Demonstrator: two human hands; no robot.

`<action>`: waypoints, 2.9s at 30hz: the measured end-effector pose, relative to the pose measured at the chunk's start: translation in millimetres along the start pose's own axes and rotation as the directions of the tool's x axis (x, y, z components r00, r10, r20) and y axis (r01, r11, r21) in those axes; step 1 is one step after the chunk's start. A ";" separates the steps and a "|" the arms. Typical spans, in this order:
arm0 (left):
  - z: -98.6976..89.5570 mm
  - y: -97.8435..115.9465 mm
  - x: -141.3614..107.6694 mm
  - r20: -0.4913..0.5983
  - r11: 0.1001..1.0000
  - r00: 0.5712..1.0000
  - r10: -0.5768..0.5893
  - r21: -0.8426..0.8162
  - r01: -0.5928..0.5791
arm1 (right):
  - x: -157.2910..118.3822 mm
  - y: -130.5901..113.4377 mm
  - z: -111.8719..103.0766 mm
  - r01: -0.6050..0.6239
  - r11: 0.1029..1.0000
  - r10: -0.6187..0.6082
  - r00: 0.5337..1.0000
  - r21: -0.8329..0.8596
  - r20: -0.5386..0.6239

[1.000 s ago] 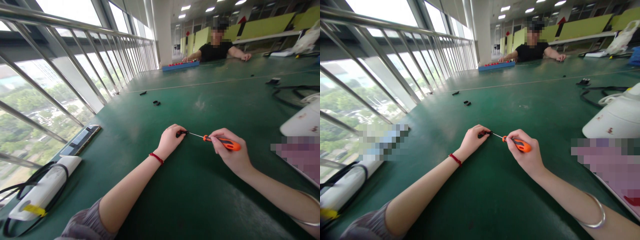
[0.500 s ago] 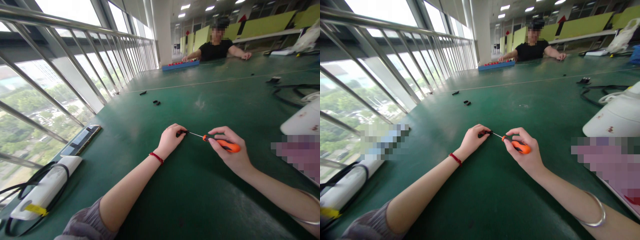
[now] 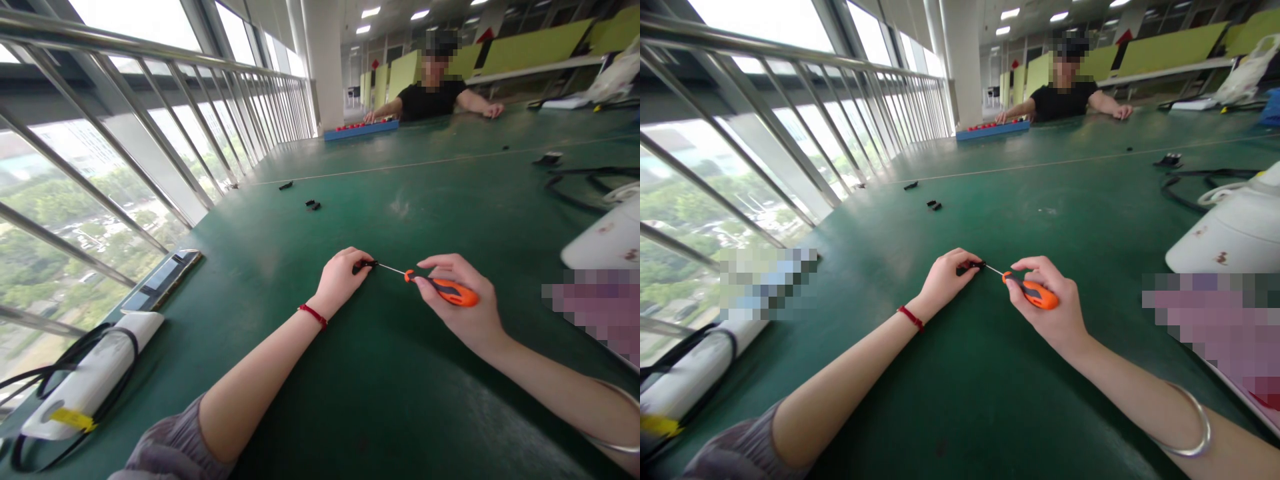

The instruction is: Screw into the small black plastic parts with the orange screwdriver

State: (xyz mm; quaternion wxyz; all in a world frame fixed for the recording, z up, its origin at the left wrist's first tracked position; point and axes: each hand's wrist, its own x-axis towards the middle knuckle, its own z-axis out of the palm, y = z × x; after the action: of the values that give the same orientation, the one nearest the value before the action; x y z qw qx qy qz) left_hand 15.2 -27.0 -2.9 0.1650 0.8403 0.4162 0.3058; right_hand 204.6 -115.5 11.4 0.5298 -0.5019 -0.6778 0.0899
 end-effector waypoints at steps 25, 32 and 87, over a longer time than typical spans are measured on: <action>-0.1 1.8 -0.9 0.001 0.999 1.000 0.015 0.051 -0.015 | -0.8 9.7 1.5 0.082 0.996 -0.083 0.995 0.025 0.052; 0.5 0.8 -1.0 -0.002 0.998 1.000 0.021 0.056 -0.020 | -0.4 6.4 2.4 0.131 0.991 -0.132 0.991 -0.019 -0.033; -0.5 1.9 -1.2 0.014 0.998 1.000 0.014 0.063 -0.015 | 0.4 3.2 -1.5 0.135 0.990 -0.134 0.991 -0.042 0.013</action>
State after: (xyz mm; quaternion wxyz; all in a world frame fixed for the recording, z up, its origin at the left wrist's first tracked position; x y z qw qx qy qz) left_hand 15.4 -29.1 -2.0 0.1387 0.8501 0.4184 0.2881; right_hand 207.7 -114.3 10.1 0.5203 -0.4657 -0.7146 0.0419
